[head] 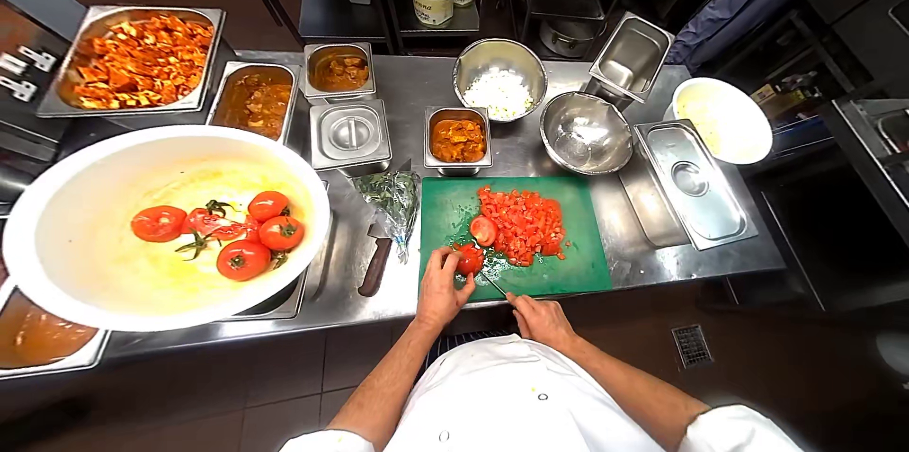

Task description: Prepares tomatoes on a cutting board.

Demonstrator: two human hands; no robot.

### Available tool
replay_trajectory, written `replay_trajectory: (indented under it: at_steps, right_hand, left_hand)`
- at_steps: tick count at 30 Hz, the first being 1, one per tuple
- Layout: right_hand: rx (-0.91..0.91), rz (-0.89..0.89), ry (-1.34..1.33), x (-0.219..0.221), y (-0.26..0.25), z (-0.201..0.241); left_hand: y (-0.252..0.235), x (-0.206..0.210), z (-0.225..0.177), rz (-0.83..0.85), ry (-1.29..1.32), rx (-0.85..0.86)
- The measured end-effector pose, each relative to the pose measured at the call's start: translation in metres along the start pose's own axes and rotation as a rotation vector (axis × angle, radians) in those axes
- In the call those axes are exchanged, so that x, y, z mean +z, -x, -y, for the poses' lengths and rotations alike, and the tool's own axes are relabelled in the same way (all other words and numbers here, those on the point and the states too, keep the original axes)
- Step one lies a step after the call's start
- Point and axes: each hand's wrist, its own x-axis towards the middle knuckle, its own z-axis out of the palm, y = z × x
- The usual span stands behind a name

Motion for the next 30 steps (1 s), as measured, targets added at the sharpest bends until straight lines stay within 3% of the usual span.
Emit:
replay_trajectory:
  at_steps: [2,7,12,15,19,24,28,30]
  right_hand:
    - [-0.007,-0.084,-0.019,-0.003,-0.016,0.010]
    - [0.052,0.089,-0.062,0.000,-0.086,0.037]
    - [0.035,0.201,-0.089,0.003,-0.027,0.013]
    - [0.021,0.141,-0.064,-0.010,0.001,0.006]
    - [-0.050,-0.064,-0.048,-0.008,-0.024,0.016]
    - [0.003,0.097,-0.074,0.007,-0.085,0.036]
    - [0.015,0.254,-0.098,0.007,-0.052,0.024]
    - [0.011,0.233,-0.078,0.002,-0.042,0.019]
  left_hand:
    - [0.004,0.002,0.002,-0.025,-0.017,0.019]
    - [0.003,0.008,0.002,-0.026,-0.010,0.049]
    - [0.003,0.010,0.003,-0.047,0.012,0.039]
    - [0.009,0.009,0.005,-0.059,0.043,0.025]
    - [0.014,0.013,0.006,-0.108,0.030,0.042]
    - [0.013,0.014,0.005,-0.095,0.033,0.036]
    - [0.010,0.015,0.005,-0.100,0.033,0.035]
    - [0.009,0.015,0.005,-0.090,0.017,0.044]
